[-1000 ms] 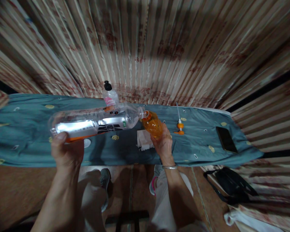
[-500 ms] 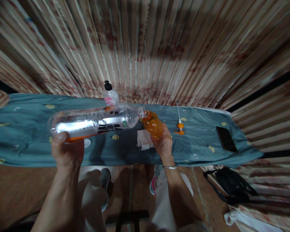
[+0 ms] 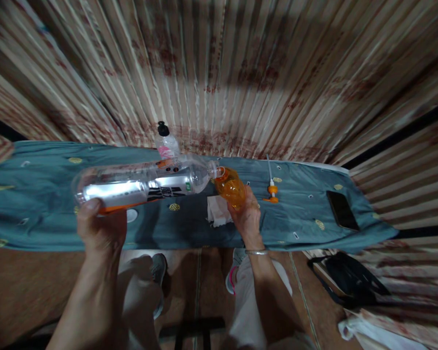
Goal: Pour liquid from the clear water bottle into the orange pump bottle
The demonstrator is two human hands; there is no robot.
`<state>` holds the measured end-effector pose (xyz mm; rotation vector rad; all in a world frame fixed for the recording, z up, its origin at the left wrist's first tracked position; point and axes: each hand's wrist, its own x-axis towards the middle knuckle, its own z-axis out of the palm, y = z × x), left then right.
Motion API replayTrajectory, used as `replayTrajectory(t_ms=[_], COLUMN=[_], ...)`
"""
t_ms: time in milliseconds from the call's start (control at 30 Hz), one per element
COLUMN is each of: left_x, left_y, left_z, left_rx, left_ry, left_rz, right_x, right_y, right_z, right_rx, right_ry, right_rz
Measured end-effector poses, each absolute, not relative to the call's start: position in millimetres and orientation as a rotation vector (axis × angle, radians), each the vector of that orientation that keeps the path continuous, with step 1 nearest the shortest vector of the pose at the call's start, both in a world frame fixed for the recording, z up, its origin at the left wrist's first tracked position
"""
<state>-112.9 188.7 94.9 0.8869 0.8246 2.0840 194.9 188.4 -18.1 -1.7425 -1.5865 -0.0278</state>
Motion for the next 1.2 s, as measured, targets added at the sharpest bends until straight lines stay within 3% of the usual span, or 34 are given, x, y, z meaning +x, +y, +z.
replayTrajectory(t_ms=[1200], left_x=[-116.3], left_y=[188.1], left_z=[94.0], left_rx=[0.947], left_ry=[0.830], left_rz=[2.040], right_x=[197.2], right_y=[190.1], right_z=[-24.5], right_rx=[-1.724], right_ry=[-1.611], right_rz=[-0.114])
